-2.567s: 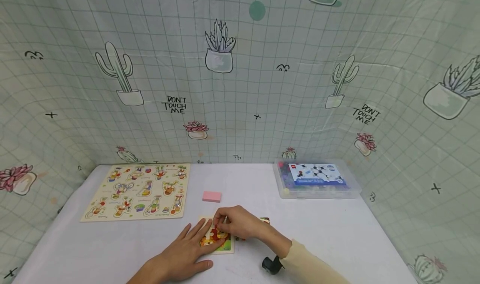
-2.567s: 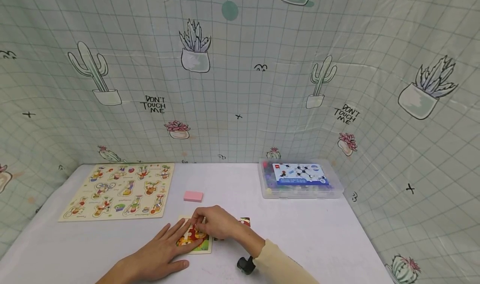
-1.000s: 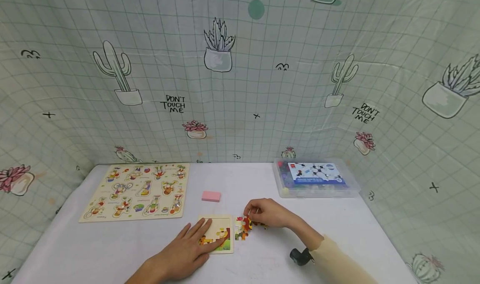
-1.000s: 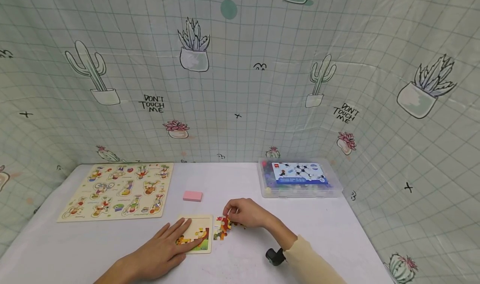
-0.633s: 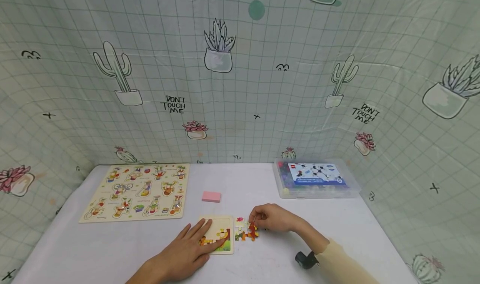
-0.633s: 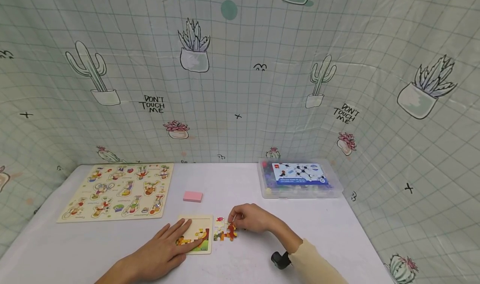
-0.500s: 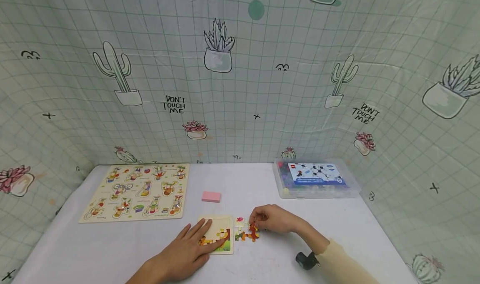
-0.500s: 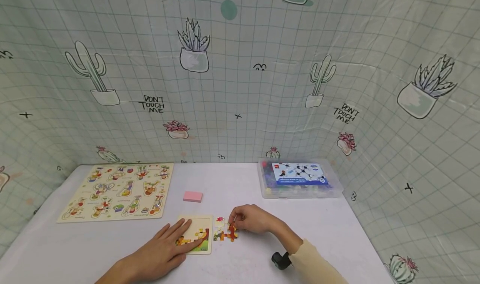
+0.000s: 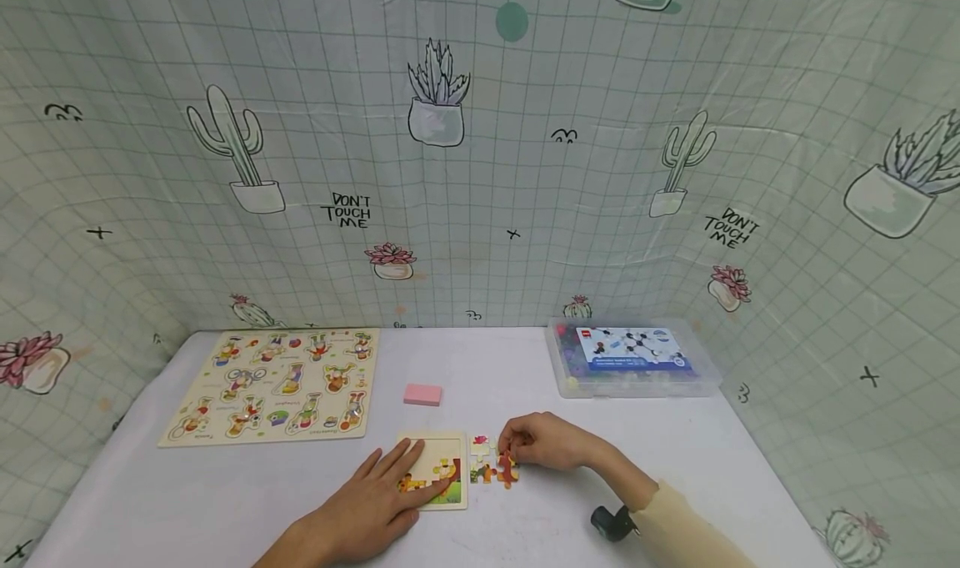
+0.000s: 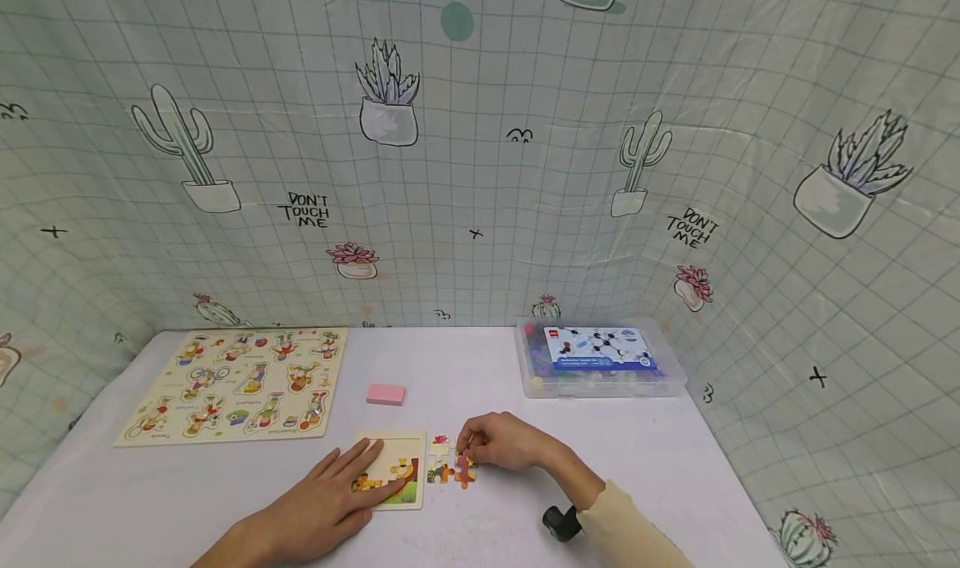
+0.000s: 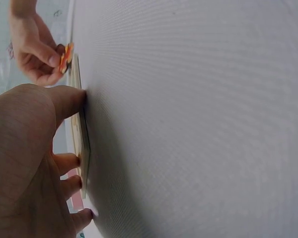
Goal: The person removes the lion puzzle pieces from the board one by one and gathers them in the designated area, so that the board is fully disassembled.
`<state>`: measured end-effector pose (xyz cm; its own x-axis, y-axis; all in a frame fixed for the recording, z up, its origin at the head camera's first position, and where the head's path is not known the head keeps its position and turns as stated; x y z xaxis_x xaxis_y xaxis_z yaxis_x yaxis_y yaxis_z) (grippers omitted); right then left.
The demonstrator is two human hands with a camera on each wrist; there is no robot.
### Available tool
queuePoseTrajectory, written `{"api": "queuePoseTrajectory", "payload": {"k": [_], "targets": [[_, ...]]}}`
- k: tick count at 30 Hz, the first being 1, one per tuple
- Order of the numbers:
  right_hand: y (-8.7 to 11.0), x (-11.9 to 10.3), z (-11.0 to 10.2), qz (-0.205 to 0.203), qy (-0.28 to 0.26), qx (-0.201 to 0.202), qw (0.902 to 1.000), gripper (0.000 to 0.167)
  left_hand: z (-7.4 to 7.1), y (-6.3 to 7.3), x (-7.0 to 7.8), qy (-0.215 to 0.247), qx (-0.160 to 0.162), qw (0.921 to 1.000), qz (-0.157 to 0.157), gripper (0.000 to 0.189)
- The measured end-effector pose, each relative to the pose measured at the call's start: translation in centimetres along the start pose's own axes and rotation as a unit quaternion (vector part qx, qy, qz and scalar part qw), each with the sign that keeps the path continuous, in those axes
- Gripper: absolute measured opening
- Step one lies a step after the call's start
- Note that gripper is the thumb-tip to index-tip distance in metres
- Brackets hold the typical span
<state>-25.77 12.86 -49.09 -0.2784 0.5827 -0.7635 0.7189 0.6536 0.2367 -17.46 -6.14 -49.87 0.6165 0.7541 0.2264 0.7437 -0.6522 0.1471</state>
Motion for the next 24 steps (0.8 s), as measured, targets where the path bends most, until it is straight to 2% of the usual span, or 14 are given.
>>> {"api": "queuePoseTrajectory", "payload": {"k": [8, 13, 24], "targets": [[0.1, -0.2, 0.0, -0.004, -0.012, -0.004, 0.9999, 0.008, 0.0, 0.0, 0.0, -0.001, 0.000, 1.0000, 0.000, 0.050], [-0.1, -0.4, 0.2, -0.005, -0.012, -0.004, 0.9999, 0.015, 0.0, 0.0, 0.0, -0.003, 0.001, 1.0000, 0.000, 0.050], [-0.3, -1.2, 0.2, -0.018, 0.054, 0.002, 0.9984, 0.013, -0.2, 0.1, 0.1, 0.000, -0.001, 1.0000, 0.001, 0.051]]}}
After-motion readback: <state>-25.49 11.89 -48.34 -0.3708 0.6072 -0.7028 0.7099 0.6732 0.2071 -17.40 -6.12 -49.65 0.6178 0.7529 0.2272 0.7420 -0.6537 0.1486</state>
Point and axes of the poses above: each hand's wrist, its own y-axis away from the middle knuckle, its own z-axis out of the palm, x = y × z, the point moved 10 cm from there along -y, towards the middle knuckle, and after that the axes turned 6 degrees about -y, right-handed, at the moved point
